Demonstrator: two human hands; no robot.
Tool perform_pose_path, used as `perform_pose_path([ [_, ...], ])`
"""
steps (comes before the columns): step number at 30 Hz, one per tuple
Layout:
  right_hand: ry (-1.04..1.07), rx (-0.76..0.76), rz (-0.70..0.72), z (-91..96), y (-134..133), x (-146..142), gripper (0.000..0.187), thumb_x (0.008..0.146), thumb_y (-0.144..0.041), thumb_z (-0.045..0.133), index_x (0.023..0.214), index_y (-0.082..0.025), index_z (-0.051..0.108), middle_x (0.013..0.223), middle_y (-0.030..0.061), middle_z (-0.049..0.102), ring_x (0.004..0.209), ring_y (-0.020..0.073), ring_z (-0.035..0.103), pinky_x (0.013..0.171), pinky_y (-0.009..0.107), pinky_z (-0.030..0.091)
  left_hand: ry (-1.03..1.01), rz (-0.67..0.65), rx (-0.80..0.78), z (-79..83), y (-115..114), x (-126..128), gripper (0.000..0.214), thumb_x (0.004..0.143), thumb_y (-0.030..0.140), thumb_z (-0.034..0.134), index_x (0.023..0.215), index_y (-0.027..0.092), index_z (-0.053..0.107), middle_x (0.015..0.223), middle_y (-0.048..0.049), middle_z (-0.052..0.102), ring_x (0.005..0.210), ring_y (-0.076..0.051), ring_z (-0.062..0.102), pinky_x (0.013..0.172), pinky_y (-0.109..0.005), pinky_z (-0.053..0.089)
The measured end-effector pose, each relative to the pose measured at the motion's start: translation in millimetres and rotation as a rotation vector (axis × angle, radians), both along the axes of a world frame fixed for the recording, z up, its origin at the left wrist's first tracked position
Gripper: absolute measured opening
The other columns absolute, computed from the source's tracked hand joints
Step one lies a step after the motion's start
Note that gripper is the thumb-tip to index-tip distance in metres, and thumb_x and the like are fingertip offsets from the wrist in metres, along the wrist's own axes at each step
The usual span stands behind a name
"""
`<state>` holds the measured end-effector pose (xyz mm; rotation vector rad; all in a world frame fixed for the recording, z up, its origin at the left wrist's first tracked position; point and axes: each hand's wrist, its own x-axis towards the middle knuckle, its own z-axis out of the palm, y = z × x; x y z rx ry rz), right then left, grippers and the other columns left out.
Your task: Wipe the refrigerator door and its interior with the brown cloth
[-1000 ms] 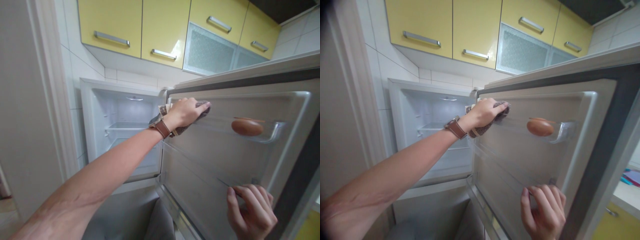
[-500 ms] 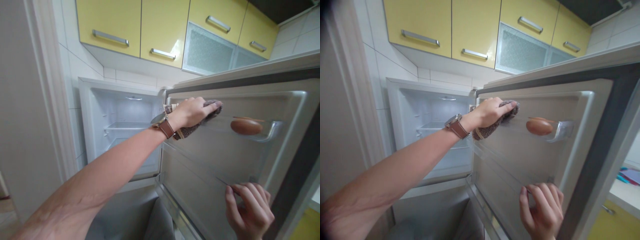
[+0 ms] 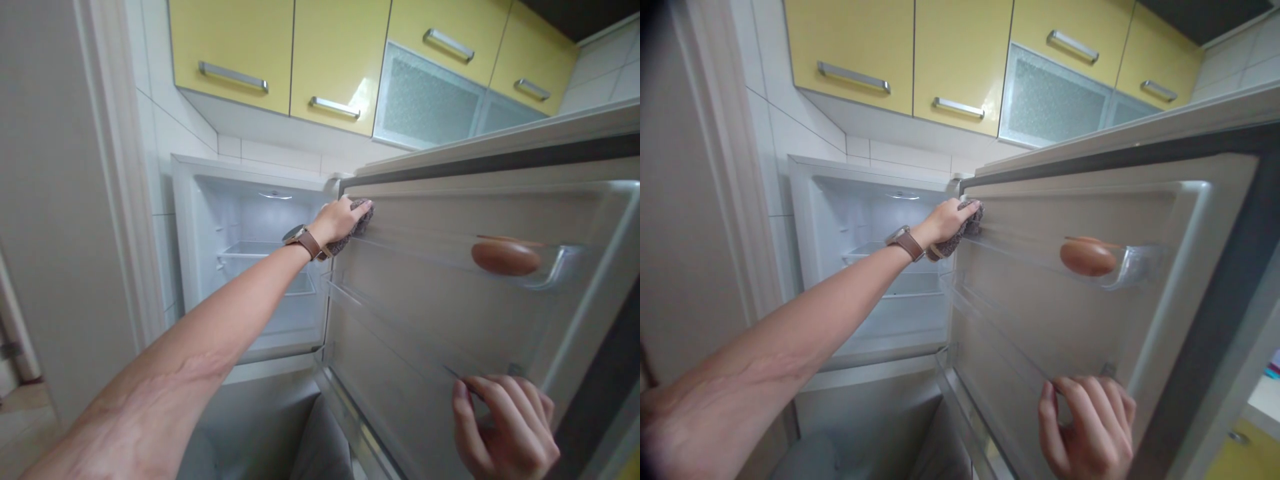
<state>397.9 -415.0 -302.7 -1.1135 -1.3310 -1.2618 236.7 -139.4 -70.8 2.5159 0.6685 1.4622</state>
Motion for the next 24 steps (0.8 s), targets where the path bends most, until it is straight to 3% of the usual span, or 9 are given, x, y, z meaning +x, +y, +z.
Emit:
perform_pose_path([
  [5,-0.003,-0.006,0.005,-1.1,0,1,0.011,0.087,-0.014,0.069,0.081,-0.020,0.061,0.070,-0.0001,0.058,0.067,0.0155,0.053,0.075,0.035,0.037,0.031,0.053,0.075,-7.0,-2,2,0.064,0.102,0.071,0.038,0.079,0.020,0.070,0.080,-0.0101,0.075,0.083,-0.025,0.069,0.079,-0.032,0.048],
  [12,-0.017,0.006,0.026,0.2,-1,8,0.013,0.088,-0.014,0.071,0.081,-0.018,0.061,0.070,0.0006,0.057,0.066,0.0153,0.052,0.074,0.034,0.037,0.062,0.156,0.130,-7.9,-20,6,0.068,0.102,0.073,0.038,0.077,0.020,0.073,0.092,-0.0150,0.077,0.094,-0.030,0.073,0.088,-0.039,0.048],
  [24,-0.016,0.011,0.022,-0.6,1,11,0.012,0.087,-0.013,0.070,0.081,-0.018,0.061,0.070,0.0009,0.057,0.066,0.0151,0.052,0.073,0.033,0.037,0.156,-0.069,0.206,-3.5,-124,25,0.077,0.100,0.081,0.033,0.094,0.020,0.078,0.104,-0.0133,0.078,0.110,-0.032,0.071,0.096,-0.044,0.050],
])
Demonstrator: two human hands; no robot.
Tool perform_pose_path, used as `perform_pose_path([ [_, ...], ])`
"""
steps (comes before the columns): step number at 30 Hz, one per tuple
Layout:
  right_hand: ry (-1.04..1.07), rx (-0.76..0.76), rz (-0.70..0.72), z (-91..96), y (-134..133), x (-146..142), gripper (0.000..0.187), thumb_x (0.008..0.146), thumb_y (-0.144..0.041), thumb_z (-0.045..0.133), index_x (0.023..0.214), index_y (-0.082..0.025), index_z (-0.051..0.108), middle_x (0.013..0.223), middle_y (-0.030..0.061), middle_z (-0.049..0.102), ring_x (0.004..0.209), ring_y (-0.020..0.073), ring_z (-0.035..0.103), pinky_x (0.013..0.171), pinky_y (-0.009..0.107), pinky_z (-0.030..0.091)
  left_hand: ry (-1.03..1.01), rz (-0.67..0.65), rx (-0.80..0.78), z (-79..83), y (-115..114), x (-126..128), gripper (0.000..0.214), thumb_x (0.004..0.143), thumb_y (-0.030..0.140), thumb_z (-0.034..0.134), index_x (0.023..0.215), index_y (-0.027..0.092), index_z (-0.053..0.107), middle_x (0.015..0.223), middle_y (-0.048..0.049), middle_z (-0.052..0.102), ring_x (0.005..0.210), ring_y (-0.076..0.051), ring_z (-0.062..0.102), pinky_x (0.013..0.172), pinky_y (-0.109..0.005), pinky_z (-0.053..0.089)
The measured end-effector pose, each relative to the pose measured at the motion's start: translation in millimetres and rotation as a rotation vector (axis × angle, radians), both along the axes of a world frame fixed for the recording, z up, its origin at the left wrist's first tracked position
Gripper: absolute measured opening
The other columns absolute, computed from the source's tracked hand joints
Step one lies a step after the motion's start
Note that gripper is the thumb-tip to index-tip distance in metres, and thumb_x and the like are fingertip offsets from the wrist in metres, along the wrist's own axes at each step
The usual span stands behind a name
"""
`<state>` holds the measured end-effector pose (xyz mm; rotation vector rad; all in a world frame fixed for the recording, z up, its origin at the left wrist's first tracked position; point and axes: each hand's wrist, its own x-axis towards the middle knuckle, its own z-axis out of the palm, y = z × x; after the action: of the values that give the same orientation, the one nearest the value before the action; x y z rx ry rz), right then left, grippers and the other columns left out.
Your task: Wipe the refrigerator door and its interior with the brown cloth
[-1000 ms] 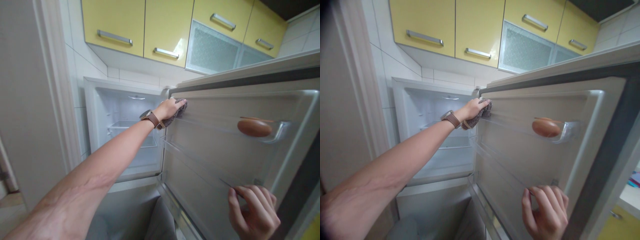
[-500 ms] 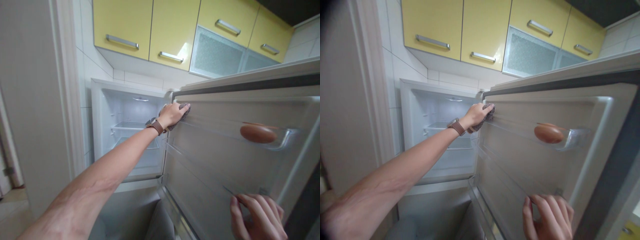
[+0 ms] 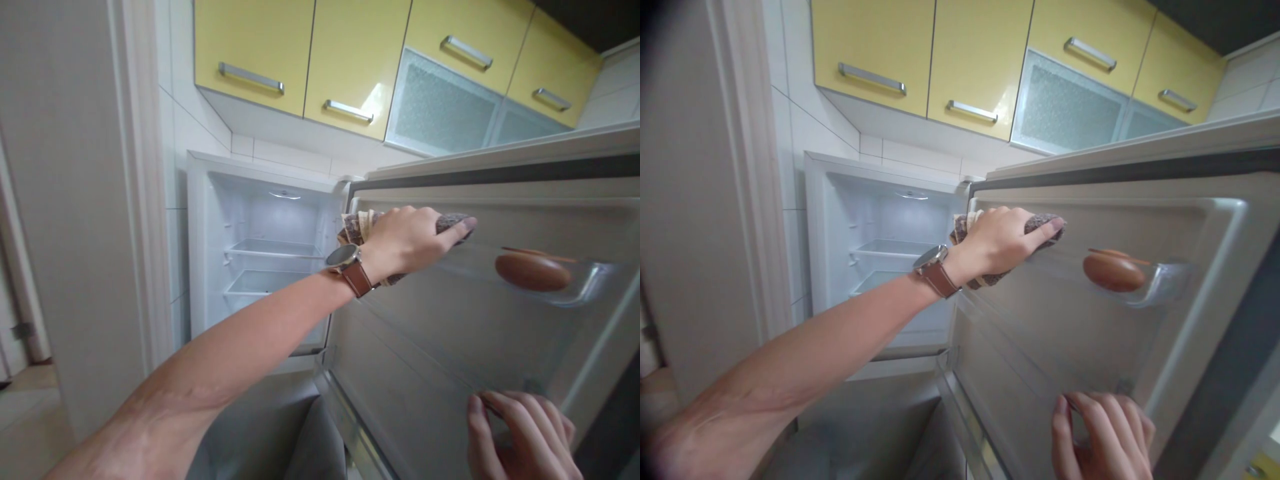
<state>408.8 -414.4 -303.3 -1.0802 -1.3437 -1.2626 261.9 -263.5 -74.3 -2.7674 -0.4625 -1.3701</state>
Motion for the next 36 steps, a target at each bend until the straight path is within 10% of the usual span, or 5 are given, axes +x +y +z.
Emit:
perform_pose_path([
  [13,-0.015,0.003,-0.003,-2.1,0,0,0.011,0.082,-0.007,0.069,0.082,-0.016,0.063,0.071,0.0009,0.058,0.068,0.0143,0.053,0.075,0.032,0.037,-0.015,-0.059,0.021,-1.0,9,-4,0.076,0.100,0.082,0.033,0.093,0.021,0.078,0.104,-0.0130,0.078,0.110,-0.033,0.071,0.096,-0.044,0.050],
  [25,-0.034,-0.001,-0.017,-1.8,-1,-1,0.011,0.082,-0.006,0.068,0.080,-0.016,0.062,0.071,0.0010,0.058,0.067,0.0141,0.052,0.074,0.032,0.036,-0.232,0.078,-0.088,-11.1,122,-28,0.056,0.102,0.065,0.048,0.072,0.022,0.067,0.082,-0.0114,0.075,0.096,-0.028,0.072,0.082,-0.031,0.046],
  [36,-0.108,0.001,-0.039,-1.0,-1,-7,0.012,0.080,-0.005,0.066,0.083,-0.016,0.063,0.071,0.0016,0.060,0.067,0.0150,0.054,0.073,0.033,0.038,-0.824,-0.039,-0.390,-25.0,147,-23,0.051,0.101,0.059,0.057,0.066,0.023,0.060,0.066,-0.0051,0.065,0.085,-0.023,0.071,0.069,-0.027,0.049],
])
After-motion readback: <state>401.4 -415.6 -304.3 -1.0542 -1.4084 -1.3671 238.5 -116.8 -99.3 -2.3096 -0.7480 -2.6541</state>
